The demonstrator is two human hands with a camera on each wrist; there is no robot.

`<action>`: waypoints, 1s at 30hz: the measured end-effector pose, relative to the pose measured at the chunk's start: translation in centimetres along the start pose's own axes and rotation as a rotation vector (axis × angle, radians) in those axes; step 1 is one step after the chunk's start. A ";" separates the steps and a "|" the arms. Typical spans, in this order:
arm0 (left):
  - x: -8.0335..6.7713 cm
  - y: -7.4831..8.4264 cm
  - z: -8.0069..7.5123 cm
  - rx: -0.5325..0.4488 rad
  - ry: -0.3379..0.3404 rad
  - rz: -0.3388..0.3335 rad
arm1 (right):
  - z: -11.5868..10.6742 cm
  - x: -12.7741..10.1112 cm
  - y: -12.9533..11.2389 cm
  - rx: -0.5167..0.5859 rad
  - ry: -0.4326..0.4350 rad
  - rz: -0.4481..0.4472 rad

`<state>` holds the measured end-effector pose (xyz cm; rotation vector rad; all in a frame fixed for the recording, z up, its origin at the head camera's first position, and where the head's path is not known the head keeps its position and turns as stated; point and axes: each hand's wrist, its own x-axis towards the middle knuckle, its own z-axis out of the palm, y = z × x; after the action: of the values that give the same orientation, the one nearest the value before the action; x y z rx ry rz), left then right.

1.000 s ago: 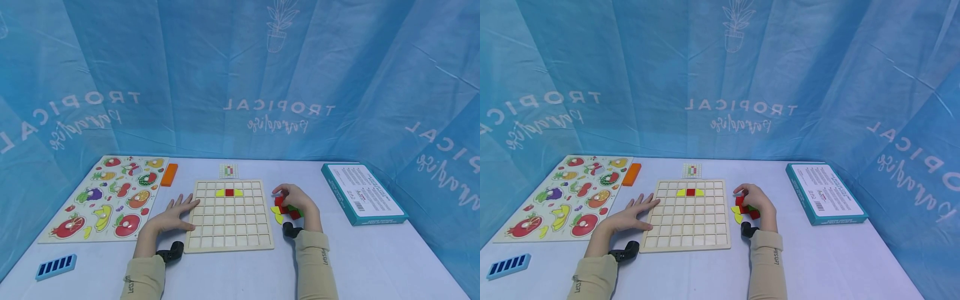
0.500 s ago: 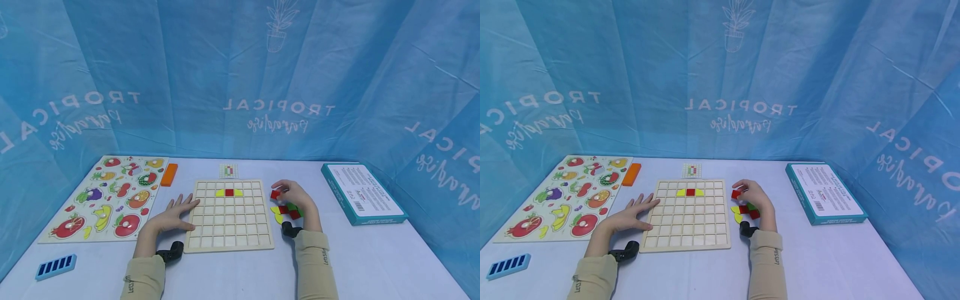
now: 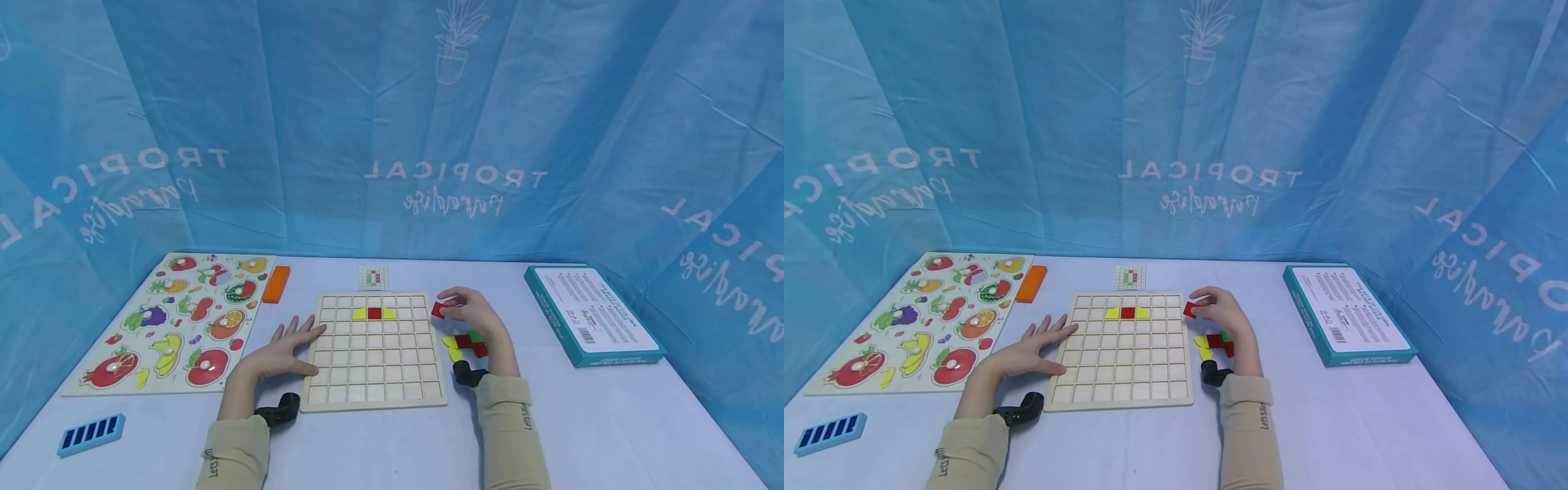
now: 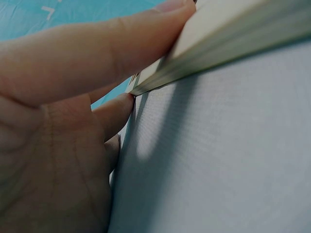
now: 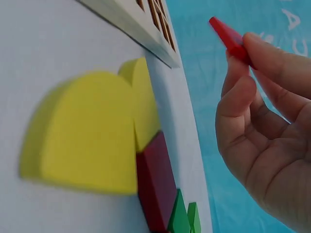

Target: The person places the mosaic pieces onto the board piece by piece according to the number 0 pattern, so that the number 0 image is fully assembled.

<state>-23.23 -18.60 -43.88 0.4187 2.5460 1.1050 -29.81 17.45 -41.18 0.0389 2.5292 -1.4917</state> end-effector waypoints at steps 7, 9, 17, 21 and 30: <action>0.1 -0.1 0.0 0.001 0.001 0.007 | 0.9 0.0 -0.9 -0.005 0.006 -0.051; 0.1 -0.1 0.0 -0.001 0.000 0.006 | 1.3 0.0 -1.2 0.008 0.001 -0.058; 0.2 -0.3 0.0 0.010 0.002 -0.001 | 2.8 -0.1 -2.1 -0.004 -0.005 -0.038; 0.1 -0.1 0.0 0.008 -0.003 0.001 | 3.3 -0.1 -2.4 -0.019 -0.027 -0.048; 0.2 -0.2 0.0 0.000 -0.010 -0.006 | 4.5 -0.1 -3.1 -0.041 -0.087 -0.067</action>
<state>-23.38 -18.62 -44.04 0.4155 2.5374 1.0985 -29.39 12.06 -40.64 -0.1159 2.5139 -1.4320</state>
